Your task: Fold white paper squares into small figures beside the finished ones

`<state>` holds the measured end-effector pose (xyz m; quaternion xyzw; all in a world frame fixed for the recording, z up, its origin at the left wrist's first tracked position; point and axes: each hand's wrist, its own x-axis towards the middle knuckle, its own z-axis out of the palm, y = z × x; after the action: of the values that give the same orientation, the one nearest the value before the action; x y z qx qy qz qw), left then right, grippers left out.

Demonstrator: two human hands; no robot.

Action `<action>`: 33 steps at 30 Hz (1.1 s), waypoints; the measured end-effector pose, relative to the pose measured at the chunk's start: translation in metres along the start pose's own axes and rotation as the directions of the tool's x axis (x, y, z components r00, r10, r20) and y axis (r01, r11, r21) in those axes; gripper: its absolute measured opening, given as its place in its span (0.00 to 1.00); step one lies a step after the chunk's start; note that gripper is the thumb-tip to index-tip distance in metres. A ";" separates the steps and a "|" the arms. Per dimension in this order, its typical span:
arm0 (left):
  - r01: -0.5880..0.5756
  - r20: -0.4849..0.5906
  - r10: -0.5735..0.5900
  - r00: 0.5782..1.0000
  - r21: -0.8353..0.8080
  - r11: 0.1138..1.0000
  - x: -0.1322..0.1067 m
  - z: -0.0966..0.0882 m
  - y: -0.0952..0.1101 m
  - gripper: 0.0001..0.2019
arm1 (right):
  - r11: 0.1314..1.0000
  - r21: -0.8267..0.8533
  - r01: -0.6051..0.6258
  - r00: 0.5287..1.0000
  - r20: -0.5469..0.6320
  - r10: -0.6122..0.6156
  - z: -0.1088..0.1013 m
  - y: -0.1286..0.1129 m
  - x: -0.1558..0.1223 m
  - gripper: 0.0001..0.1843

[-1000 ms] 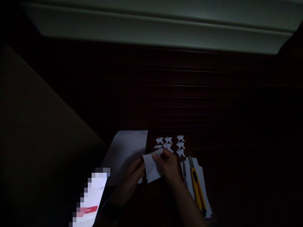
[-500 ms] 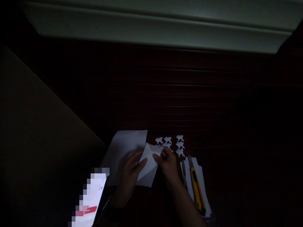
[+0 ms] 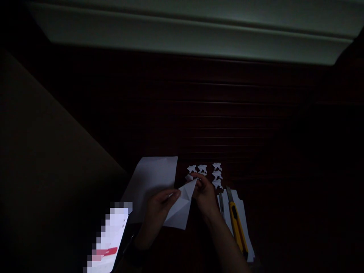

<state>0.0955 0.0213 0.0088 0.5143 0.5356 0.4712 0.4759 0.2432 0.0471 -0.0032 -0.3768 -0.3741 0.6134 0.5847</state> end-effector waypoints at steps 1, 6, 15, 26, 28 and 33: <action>-0.001 -0.014 0.001 1.000 -0.006 1.000 0.001 0.001 -0.002 0.11 | 1.000 -0.009 0.000 1.000 0.005 0.000 0.000 -0.001 0.000 0.24; 0.030 0.014 -0.030 0.999 -0.001 1.000 0.003 0.000 -0.003 0.14 | 1.000 -0.029 0.007 0.999 0.048 -0.006 0.003 -0.006 -0.002 0.24; -0.015 0.093 0.007 0.996 0.076 0.997 0.001 -0.001 -0.001 0.14 | 0.997 -0.072 -0.030 0.996 0.080 0.035 0.007 -0.008 -0.006 0.23; -0.035 0.069 0.033 0.997 0.038 0.999 0.003 0.000 -0.005 0.12 | 0.996 -0.064 -0.064 0.990 0.119 0.072 0.004 -0.007 -0.005 0.21; -0.017 0.107 0.017 0.994 -0.007 1.000 0.003 0.000 -0.005 0.12 | 0.995 -0.075 -0.070 0.992 0.099 0.077 0.003 -0.005 -0.005 0.22; 0.038 0.156 -0.022 0.988 -0.101 0.994 0.002 0.000 -0.003 0.12 | 0.992 -0.088 -0.088 0.992 0.085 0.095 0.002 -0.002 -0.004 0.23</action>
<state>0.0950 0.0234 0.0059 0.5158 0.4796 0.4500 0.5490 0.2428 0.0430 -0.0003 -0.3899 -0.4076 0.6395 0.5224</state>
